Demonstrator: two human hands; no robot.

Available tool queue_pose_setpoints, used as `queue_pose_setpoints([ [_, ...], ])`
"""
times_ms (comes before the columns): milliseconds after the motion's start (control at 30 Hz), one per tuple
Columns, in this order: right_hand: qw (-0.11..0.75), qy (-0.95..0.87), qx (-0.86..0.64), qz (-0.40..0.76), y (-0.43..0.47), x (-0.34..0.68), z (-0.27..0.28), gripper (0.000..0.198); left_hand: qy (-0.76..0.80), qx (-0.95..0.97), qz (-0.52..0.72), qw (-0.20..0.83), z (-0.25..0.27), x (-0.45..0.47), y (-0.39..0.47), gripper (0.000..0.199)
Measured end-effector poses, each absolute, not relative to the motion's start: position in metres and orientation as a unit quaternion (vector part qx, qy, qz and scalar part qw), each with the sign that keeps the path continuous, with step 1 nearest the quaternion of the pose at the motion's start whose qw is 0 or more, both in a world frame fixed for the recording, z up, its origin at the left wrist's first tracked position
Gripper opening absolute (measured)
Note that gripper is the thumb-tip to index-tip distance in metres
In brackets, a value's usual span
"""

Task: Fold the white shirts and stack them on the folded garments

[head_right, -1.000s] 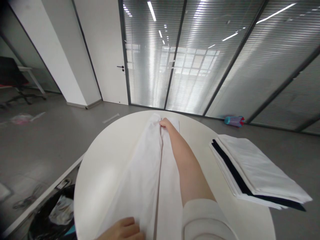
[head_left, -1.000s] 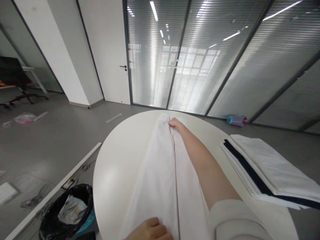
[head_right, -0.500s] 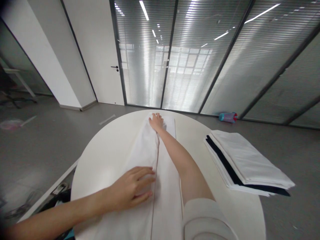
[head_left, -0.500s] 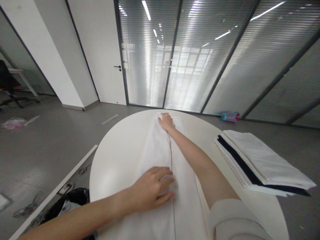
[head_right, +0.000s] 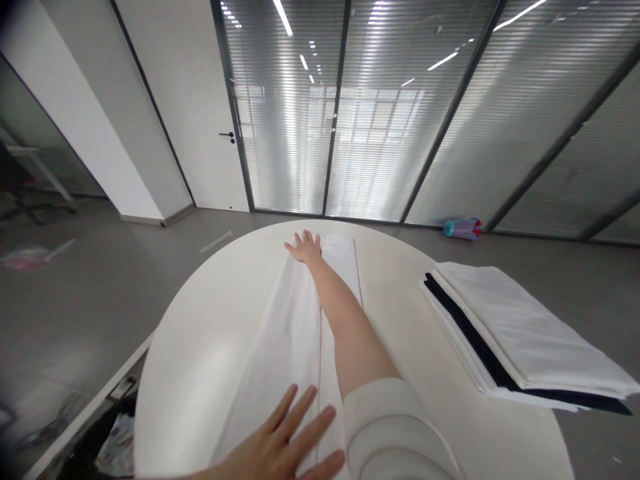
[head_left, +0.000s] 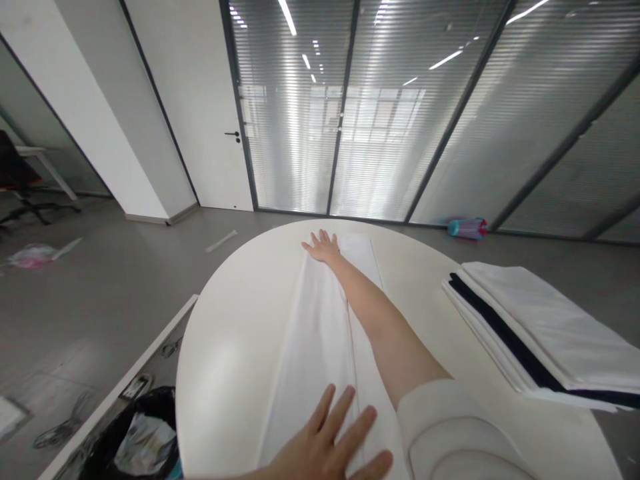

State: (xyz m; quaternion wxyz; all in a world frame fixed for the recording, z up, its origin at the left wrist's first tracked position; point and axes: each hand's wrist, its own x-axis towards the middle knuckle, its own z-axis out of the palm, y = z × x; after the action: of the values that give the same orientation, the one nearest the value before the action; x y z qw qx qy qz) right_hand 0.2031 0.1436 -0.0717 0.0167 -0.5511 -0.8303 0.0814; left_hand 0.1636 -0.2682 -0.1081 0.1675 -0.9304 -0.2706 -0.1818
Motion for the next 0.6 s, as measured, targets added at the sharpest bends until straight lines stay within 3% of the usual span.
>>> queue_pose_setpoints([
  [100,0.026,-0.825,-0.56,0.074,0.155,0.2,-0.072,0.082,-0.281,-0.913,-0.183,0.234,-0.127,0.169,-0.276,0.065],
  [200,0.044,-0.818,-0.57,0.064,0.159,0.199,-0.069,0.077,-0.288,-0.912,-0.183,0.227,-0.127,0.171,-0.277,0.065],
  [367,0.098,-0.851,-0.515,0.042,0.116,0.196,-0.049,0.078,-0.261,-0.949,-0.154,0.085,-0.076,0.145,-0.262,0.057],
  [500,0.098,-0.932,-0.335,0.095,0.022,0.2,-0.043,0.084,-0.299,-0.945,-0.118,-0.058,-0.036,0.114,-0.246,0.076],
  [600,0.055,-0.97,-0.201,0.128,-0.04,0.206,-0.052,0.089,-0.296,-0.945,-0.115,-0.081,-0.036,0.109,-0.244,0.085],
])
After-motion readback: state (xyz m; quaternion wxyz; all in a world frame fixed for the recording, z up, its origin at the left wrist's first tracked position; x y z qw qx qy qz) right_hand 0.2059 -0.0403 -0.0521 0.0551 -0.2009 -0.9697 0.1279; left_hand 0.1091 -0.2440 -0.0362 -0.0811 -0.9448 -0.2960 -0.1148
